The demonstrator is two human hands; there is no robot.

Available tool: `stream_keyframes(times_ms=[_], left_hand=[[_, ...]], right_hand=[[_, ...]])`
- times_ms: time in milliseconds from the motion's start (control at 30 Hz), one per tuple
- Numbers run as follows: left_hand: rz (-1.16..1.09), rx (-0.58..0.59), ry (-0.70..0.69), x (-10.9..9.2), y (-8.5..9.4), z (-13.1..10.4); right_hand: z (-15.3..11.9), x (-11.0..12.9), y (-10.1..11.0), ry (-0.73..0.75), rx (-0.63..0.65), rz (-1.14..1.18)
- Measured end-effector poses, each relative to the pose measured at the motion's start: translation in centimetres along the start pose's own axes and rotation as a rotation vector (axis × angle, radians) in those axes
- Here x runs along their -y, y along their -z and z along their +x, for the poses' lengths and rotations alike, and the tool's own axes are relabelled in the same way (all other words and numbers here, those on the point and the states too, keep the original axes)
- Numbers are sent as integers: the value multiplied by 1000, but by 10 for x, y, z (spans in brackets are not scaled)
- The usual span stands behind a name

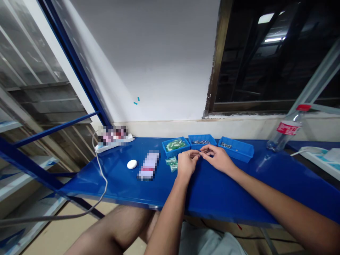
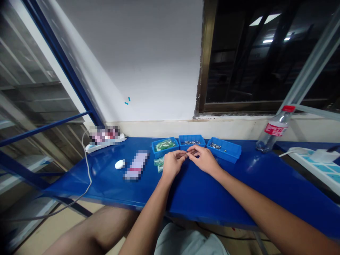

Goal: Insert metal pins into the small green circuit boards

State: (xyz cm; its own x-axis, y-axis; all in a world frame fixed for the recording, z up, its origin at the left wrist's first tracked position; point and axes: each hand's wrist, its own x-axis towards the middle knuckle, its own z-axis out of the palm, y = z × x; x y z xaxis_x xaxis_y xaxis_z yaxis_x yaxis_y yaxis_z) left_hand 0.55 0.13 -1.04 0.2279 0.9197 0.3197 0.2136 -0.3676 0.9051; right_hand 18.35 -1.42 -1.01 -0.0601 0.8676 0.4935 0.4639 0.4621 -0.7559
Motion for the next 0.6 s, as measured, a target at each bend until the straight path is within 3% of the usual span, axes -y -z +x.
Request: stream_keyframes(times_ms=[233,433,600], left_hand=[[-147,-20,17,-4,0,1],[-47,-31,28,-9,1,-3],[-54,22,29,-7,1,-3]], right_hand=[[1,-8,-1,54,51,20],[1,-6,3,118,28,-99],[1,-3,5,141,29,-32]])
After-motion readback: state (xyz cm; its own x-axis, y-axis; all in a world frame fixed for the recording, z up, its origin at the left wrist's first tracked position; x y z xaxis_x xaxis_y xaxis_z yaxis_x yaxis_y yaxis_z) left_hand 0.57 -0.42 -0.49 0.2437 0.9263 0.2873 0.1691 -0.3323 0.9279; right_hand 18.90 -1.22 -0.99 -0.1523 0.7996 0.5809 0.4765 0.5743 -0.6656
